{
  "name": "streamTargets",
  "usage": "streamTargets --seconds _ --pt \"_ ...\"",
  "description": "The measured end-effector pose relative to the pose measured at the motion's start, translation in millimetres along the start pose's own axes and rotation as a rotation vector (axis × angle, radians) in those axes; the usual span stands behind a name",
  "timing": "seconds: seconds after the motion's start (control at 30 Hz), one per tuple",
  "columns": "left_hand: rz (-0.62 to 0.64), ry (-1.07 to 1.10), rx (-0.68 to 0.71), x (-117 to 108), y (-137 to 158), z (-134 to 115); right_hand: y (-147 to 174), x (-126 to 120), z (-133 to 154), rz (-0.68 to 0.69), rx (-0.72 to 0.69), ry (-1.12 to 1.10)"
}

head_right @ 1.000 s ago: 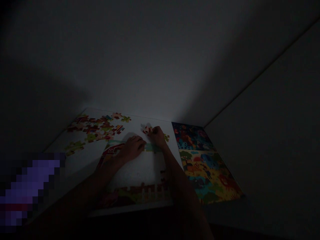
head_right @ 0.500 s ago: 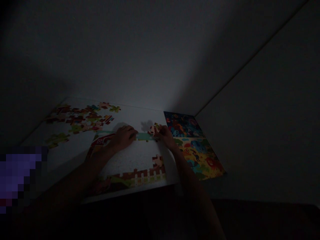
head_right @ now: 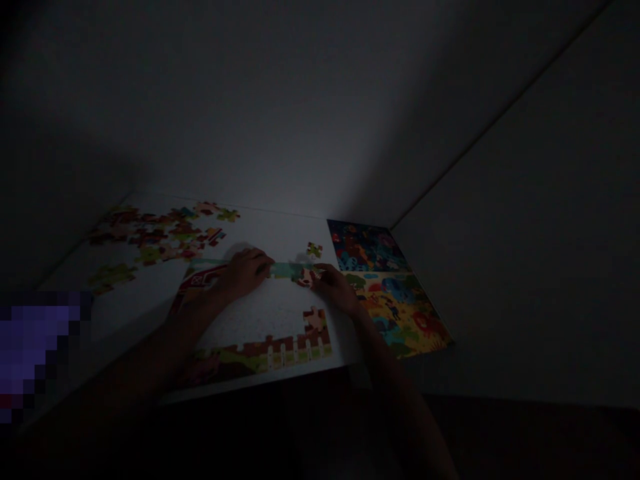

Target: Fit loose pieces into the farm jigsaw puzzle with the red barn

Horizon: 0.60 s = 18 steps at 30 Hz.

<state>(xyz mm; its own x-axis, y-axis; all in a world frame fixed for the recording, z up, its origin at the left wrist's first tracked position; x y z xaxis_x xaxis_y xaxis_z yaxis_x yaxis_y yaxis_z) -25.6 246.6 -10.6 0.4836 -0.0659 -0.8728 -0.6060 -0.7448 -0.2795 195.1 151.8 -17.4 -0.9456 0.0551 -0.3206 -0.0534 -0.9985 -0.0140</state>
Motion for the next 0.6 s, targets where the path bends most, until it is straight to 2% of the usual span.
streamTargets --seconds 0.17,0.4,0.6 --pt "0.0 0.003 0.018 1 0 0 9 -2 3 0.02 0.039 -0.049" --pt "-0.029 0.015 0.01 0 -1 0 22 -7 7 0.054 0.021 0.075" --pt "-0.015 0.0 0.01 1 -2 0 27 -7 3 0.059 0.021 0.081"
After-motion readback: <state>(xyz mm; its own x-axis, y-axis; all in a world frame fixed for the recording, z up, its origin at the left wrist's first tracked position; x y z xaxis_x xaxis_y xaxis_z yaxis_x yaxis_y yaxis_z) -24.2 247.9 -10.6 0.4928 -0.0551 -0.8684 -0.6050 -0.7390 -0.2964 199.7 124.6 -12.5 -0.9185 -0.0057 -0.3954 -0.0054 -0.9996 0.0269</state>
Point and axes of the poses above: each hand's wrist, its own y-axis away from the middle knuckle, its own x-axis out of the palm, z = x × y, the point moved 6 cm from there along -y, towards the middle knuckle, and after that the axes turned 1 degree about -z, right-handed, at the moved point
